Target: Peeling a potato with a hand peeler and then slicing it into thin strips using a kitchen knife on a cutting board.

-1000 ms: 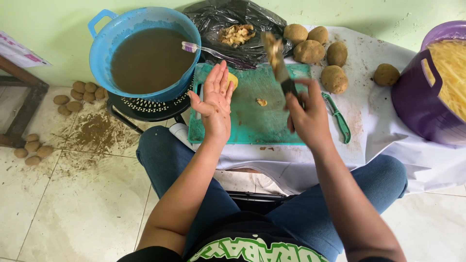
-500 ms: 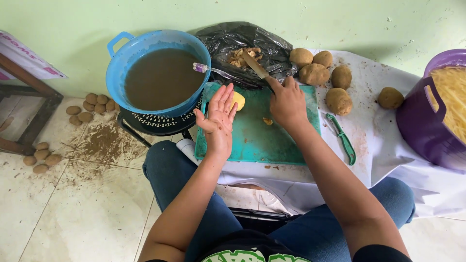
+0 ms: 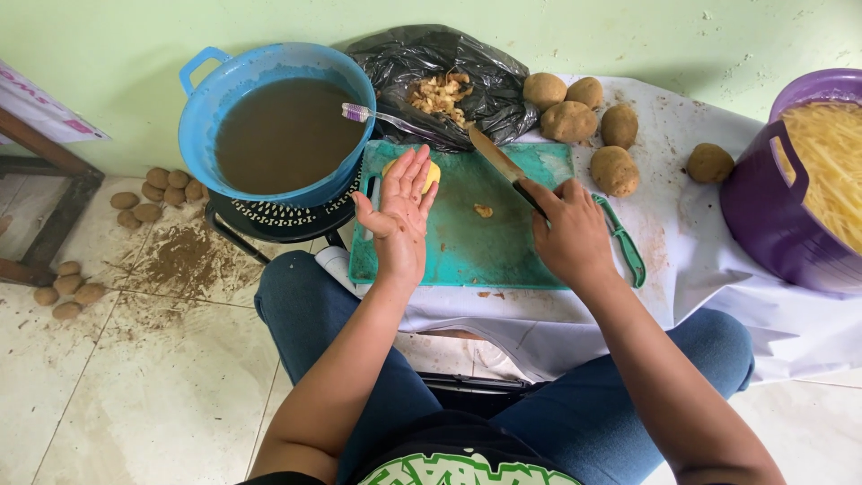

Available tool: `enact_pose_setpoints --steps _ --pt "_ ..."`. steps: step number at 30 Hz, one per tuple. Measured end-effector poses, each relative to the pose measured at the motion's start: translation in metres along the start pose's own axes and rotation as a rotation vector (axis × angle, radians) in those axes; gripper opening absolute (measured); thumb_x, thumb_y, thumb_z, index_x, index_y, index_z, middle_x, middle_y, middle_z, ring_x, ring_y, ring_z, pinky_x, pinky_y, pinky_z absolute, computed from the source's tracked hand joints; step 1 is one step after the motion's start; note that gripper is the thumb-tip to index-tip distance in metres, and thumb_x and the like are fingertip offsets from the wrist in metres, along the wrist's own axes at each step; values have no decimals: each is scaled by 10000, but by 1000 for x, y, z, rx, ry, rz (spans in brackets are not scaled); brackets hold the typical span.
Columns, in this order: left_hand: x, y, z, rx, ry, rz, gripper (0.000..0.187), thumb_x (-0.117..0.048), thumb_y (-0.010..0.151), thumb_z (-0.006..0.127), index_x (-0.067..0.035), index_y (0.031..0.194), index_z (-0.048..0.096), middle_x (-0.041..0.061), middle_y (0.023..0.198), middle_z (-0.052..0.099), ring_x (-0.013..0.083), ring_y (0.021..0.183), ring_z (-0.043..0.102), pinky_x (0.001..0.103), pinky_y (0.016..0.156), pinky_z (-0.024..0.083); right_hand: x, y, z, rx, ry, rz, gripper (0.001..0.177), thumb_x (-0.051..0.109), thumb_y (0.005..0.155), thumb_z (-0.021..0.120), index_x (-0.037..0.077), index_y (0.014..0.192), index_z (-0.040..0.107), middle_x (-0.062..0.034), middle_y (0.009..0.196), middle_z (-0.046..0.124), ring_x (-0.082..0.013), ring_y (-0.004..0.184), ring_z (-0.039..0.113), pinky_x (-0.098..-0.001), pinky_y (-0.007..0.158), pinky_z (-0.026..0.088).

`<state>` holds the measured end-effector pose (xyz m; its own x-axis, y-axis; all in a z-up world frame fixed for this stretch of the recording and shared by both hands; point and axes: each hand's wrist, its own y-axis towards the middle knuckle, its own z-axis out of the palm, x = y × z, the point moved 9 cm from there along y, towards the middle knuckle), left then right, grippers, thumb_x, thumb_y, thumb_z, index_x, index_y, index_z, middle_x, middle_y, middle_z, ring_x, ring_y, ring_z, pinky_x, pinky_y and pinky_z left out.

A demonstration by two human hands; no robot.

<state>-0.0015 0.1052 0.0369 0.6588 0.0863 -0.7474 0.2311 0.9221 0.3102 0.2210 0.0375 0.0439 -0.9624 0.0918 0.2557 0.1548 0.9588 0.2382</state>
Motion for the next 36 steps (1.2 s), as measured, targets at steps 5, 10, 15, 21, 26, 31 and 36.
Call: enact_pose_setpoints --steps 5,10,15,21,26,31,36 --pt "3 1 5 6 -8 -11 1004 -797 941 -38 -137 1592 346 151 1666 313 332 1573 221 522 1260 169 -11 -44 -27 -30 91 30 470 265 977 590 336 1442 600 -119 1036 541 -400 1011 624 -477 877 491" --pt "13 0 10 20 -10 -82 1021 -820 914 -46 -153 1606 300 155 1688 255 360 1586 153 569 1263 93 -15 -87 -45 140 547 279 481 283 1018 559 263 1499 551 -160 1032 633 -295 810 642 -434 728 506" --pt "67 -1 -1 39 -9 -276 1031 -822 926 -38 -112 1618 247 197 1708 141 412 1584 50 582 1254 -16 -13 -126 2 116 1039 337 470 71 1035 401 -71 1482 368 -187 804 613 -201 420 568 -330 343 460" --pt "103 -2 -10 -35 -16 -430 1028 -839 929 43 -90 1617 190 193 1718 41 394 1583 -2 541 1270 -50 28 -137 13 92 1208 326 456 69 1034 395 -49 1472 345 -169 759 573 -202 342 546 -307 248 435" --pt "99 -2 -5 -38 -44 -438 1026 -827 937 51 -68 1616 175 208 1714 25 396 1581 -9 540 1271 -52 43 -132 19 89 1298 319 436 60 1034 407 -80 1446 371 -173 750 572 -191 318 539 -290 224 408" --pt "92 -3 0 -20 -67 -441 1030 -828 936 37 -69 1620 168 211 1714 29 401 1580 -10 537 1267 -63 45 -129 22 96 1383 320 432 48 1033 408 -103 1437 378 -192 755 564 -176 299 517 -273 210 375" --pt "42 8 21 37 11 -354 1109 -857 886 -20 -61 1595 286 226 1669 236 368 1567 153 495 1276 40 31 -122 17 72 1494 359 431 69 1031 417 -74 1438 401 -209 764 547 -181 291 459 -290 202 346"
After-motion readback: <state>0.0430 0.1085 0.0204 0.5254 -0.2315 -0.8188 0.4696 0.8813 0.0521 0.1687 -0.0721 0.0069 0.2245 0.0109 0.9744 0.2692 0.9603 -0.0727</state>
